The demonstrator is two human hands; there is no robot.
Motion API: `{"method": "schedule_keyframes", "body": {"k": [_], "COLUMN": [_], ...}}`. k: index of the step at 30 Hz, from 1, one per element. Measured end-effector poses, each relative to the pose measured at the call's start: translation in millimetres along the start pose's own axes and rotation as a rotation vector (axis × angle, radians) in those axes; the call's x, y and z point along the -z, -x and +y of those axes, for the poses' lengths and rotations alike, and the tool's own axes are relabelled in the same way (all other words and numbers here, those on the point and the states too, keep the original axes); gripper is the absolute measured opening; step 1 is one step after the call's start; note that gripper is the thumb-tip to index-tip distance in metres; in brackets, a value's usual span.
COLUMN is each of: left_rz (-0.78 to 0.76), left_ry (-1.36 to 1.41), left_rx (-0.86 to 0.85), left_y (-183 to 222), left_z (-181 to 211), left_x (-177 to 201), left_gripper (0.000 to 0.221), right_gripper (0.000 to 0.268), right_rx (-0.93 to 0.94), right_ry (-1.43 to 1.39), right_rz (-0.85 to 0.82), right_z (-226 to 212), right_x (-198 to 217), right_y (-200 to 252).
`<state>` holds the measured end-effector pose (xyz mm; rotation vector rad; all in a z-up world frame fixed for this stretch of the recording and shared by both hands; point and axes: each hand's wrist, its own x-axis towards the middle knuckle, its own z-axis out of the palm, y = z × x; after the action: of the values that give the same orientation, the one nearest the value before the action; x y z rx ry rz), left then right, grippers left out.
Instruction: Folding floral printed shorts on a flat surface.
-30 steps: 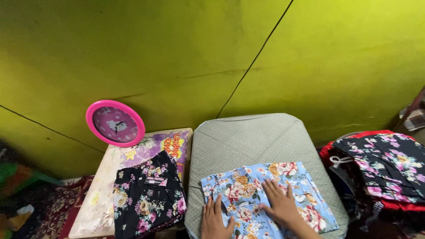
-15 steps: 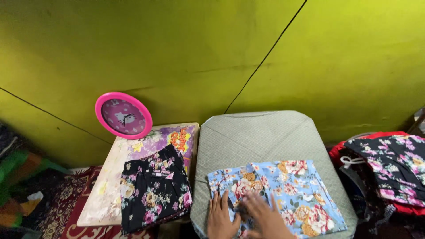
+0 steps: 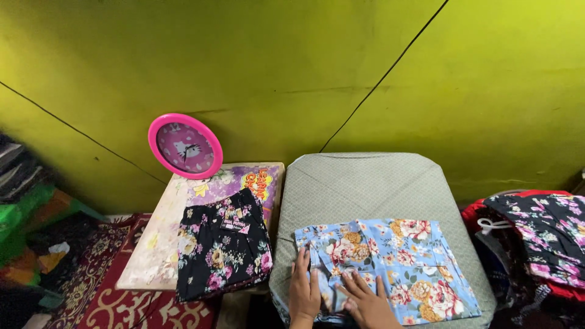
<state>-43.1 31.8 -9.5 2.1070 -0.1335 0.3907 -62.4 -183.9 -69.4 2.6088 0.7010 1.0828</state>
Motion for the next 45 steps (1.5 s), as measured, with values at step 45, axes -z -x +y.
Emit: {"method": "schedule_keyframes", "body": {"k": [45], "left_rz": [-0.655], "left_ry": [-0.738], "left_rx": [0.242], "left_y": [-17], "left_z": [16], "left_x": [-10], "left_gripper": [0.105], "right_gripper": [0.093], "right_rx": [-0.49], "right_ry": [-0.343], "right_rz": [-1.084], "right_z": [131], "right_x": [9], "right_y": [-58]}}
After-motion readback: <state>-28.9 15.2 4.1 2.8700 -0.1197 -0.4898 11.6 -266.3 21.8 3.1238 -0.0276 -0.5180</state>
